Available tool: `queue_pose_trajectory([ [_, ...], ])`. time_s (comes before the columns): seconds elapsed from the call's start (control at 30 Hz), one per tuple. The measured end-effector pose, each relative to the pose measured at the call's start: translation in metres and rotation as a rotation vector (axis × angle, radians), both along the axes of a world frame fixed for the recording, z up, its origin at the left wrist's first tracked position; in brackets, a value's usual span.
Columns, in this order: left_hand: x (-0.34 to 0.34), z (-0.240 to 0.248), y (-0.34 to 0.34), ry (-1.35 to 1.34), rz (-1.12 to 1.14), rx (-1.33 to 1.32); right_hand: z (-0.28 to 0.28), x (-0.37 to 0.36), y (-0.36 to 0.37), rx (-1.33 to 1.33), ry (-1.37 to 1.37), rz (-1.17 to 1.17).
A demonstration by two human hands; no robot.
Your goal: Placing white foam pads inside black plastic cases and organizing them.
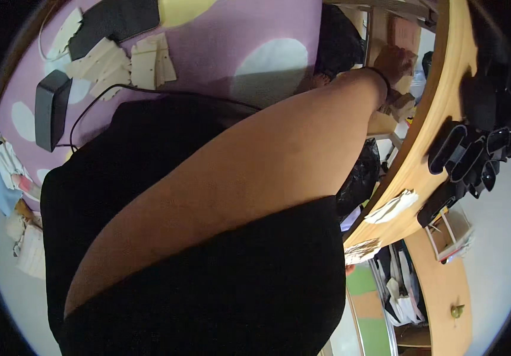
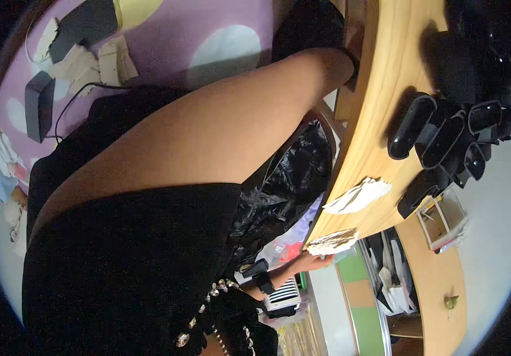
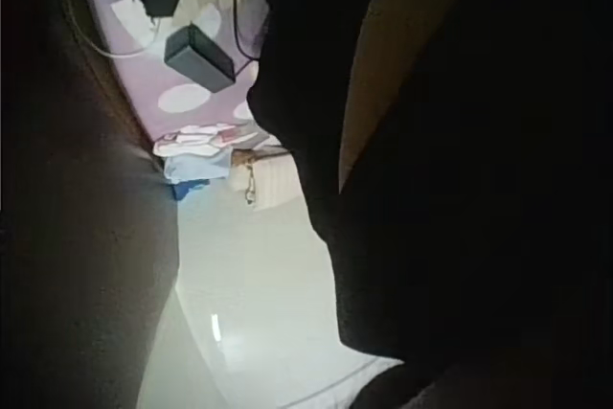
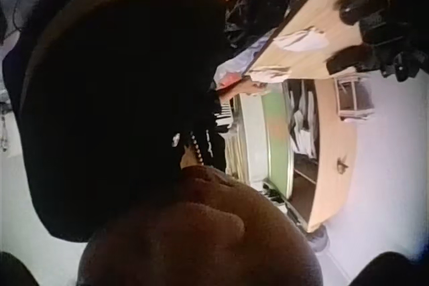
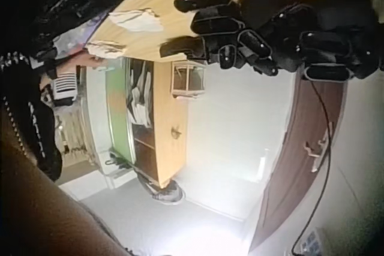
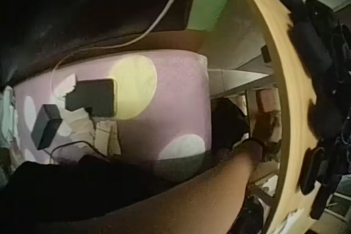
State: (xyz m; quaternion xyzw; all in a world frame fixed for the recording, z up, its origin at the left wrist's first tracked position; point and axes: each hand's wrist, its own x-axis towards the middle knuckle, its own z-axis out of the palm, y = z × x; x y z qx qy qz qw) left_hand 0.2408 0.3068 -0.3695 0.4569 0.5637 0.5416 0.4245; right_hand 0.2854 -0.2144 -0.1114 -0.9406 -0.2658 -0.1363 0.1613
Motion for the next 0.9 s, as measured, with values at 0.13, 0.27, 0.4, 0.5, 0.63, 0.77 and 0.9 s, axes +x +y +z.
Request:
queue_pose_trajectory([
  [0.13,0.004,-0.044,0.018,0.104,-0.304,-0.096,-0.001,-0.024,0.033,0.010,0.035,-0.034],
  [0.27,-0.002,-0.027,0.009,-0.314,-0.220,0.031,0.003,-0.037,0.052,0.106,0.138,-0.116],
  [0.4,-0.008,0.009,0.015,-0.423,-0.256,-0.031,0.008,-0.052,0.054,0.197,0.139,-0.109],
  [0.5,-0.017,0.013,0.036,-0.474,-0.254,-0.066,0.001,-0.052,0.056,0.151,0.096,-0.067],
  [0.63,-0.022,0.027,0.034,-0.554,-0.305,-0.160,-0.002,-0.062,0.062,0.095,0.084,-0.122],
  [0.77,-0.029,0.037,0.011,-0.621,-0.372,-0.292,0.011,-0.072,0.067,0.295,0.221,-0.215],
  [0.9,-0.072,0.029,0.014,-0.627,-0.370,-0.387,0.003,-0.055,0.057,0.224,0.194,-0.127],
])
